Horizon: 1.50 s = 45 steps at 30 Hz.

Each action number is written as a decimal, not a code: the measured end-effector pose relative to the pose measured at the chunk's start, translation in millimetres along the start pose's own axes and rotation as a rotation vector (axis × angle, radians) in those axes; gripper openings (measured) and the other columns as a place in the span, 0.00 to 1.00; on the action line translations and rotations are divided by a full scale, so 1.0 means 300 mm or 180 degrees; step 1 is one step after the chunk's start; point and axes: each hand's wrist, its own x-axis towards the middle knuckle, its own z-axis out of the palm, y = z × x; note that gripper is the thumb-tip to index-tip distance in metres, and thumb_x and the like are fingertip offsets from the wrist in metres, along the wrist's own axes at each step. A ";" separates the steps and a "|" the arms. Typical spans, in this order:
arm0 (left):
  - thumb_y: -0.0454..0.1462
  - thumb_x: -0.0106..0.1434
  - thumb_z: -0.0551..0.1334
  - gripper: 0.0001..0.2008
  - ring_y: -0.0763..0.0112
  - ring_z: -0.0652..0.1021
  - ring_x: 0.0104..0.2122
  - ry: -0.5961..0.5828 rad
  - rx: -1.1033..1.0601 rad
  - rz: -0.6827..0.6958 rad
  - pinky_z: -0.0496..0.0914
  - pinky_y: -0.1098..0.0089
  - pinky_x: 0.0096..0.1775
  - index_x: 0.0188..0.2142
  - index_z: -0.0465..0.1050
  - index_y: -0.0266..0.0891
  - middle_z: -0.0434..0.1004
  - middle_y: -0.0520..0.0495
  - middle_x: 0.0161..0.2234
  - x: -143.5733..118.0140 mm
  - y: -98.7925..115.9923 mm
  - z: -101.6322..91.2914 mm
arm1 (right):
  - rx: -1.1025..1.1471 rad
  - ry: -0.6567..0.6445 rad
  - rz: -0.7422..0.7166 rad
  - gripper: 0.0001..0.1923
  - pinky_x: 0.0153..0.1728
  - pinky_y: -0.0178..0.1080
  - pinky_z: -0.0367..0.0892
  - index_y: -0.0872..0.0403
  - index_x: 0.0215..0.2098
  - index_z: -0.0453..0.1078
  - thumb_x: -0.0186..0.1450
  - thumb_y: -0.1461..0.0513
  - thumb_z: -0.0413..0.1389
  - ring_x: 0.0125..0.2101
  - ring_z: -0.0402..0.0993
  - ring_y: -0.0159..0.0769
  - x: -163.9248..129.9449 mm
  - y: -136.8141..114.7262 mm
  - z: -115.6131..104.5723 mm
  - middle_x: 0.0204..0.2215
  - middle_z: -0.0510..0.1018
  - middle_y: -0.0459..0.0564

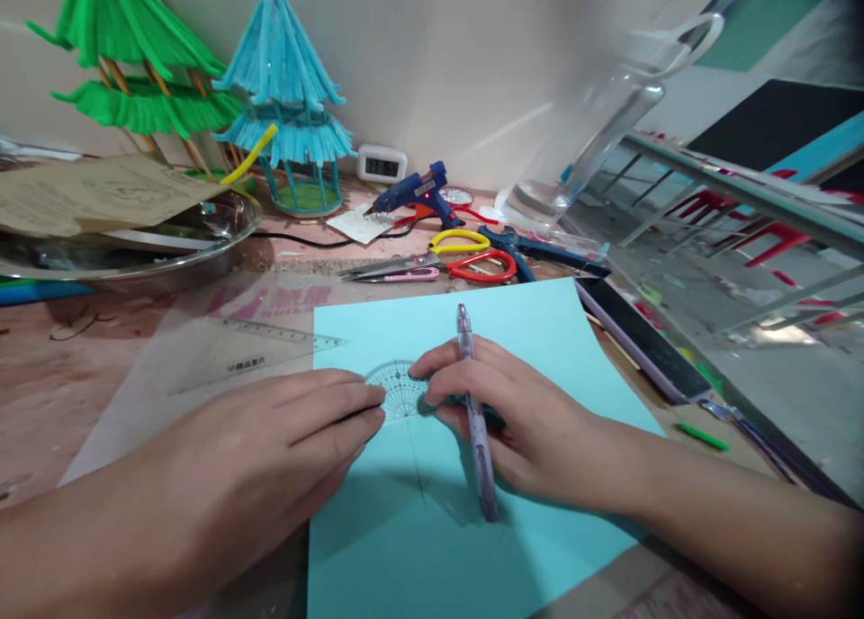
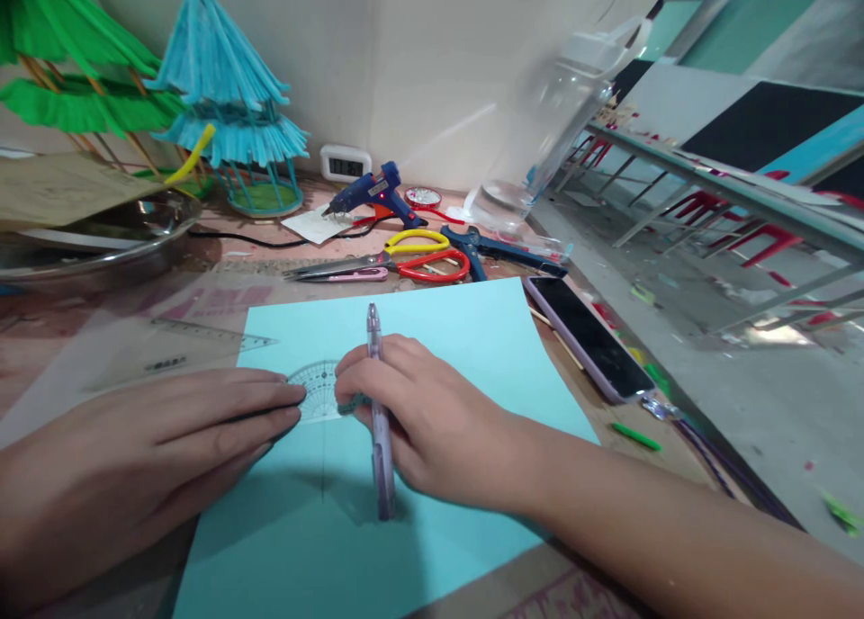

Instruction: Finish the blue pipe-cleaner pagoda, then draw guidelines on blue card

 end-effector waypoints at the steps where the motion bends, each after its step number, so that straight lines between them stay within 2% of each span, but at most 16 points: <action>1: 0.31 0.70 0.51 0.16 0.68 0.77 0.47 -0.0018 -0.0006 -0.0005 0.73 0.68 0.51 0.53 0.71 0.40 0.78 0.47 0.51 0.000 0.000 -0.001 | 0.0000 0.0016 0.0004 0.14 0.49 0.41 0.66 0.54 0.47 0.65 0.65 0.73 0.51 0.46 0.68 0.38 -0.001 -0.001 -0.001 0.49 0.74 0.54; 6: 0.31 0.69 0.52 0.16 0.68 0.78 0.47 -0.0050 -0.0029 -0.0008 0.74 0.68 0.50 0.52 0.72 0.41 0.78 0.48 0.51 -0.002 -0.002 -0.002 | 0.0053 0.0059 0.0044 0.19 0.47 0.42 0.67 0.53 0.47 0.64 0.61 0.75 0.51 0.46 0.69 0.40 -0.002 -0.001 -0.003 0.48 0.75 0.54; 9: 0.32 0.69 0.53 0.16 0.67 0.77 0.49 -0.0084 -0.0003 0.0002 0.73 0.67 0.52 0.53 0.71 0.42 0.77 0.48 0.53 -0.009 -0.008 0.001 | 0.0123 0.0161 0.0161 0.17 0.45 0.43 0.68 0.52 0.45 0.63 0.60 0.74 0.51 0.44 0.70 0.40 -0.002 0.003 -0.002 0.45 0.75 0.54; 13: 0.32 0.69 0.54 0.17 0.66 0.78 0.49 -0.0113 0.0043 -0.0022 0.73 0.66 0.52 0.55 0.71 0.43 0.77 0.49 0.53 -0.016 -0.011 0.005 | 0.0380 0.0614 0.0440 0.13 0.41 0.40 0.68 0.51 0.37 0.60 0.60 0.74 0.51 0.39 0.72 0.37 -0.006 0.011 -0.001 0.41 0.76 0.51; 17: 0.33 0.69 0.54 0.17 0.65 0.78 0.48 -0.0144 0.0066 -0.0005 0.74 0.65 0.50 0.55 0.71 0.44 0.77 0.49 0.54 -0.015 -0.010 0.006 | 0.0626 0.1018 0.0543 0.14 0.37 0.36 0.66 0.50 0.35 0.57 0.60 0.74 0.51 0.35 0.72 0.33 -0.012 0.015 0.001 0.39 0.78 0.47; 23: 0.34 0.70 0.54 0.18 0.65 0.77 0.50 -0.0236 0.0156 0.0005 0.73 0.64 0.52 0.58 0.68 0.45 0.75 0.50 0.56 -0.035 -0.013 0.016 | 0.0522 0.0813 0.0621 0.12 0.38 0.37 0.68 0.51 0.31 0.59 0.59 0.74 0.52 0.37 0.76 0.34 -0.009 0.000 0.002 0.37 0.81 0.48; 30: 0.35 0.69 0.55 0.18 0.64 0.78 0.51 -0.0221 0.0034 -0.0049 0.74 0.64 0.52 0.58 0.70 0.45 0.76 0.48 0.55 -0.037 -0.012 0.016 | 0.0435 0.0502 0.0477 0.13 0.45 0.40 0.71 0.51 0.31 0.60 0.59 0.76 0.51 0.50 0.77 0.39 -0.007 -0.008 -0.005 0.42 0.81 0.54; 45: 0.36 0.70 0.55 0.20 0.64 0.77 0.52 -0.0229 -0.0015 -0.0111 0.73 0.65 0.54 0.60 0.69 0.48 0.75 0.50 0.57 -0.045 -0.018 0.020 | 0.0349 0.0461 0.0361 0.13 0.49 0.43 0.72 0.51 0.32 0.61 0.59 0.75 0.53 0.49 0.78 0.39 -0.010 0.002 -0.001 0.43 0.80 0.55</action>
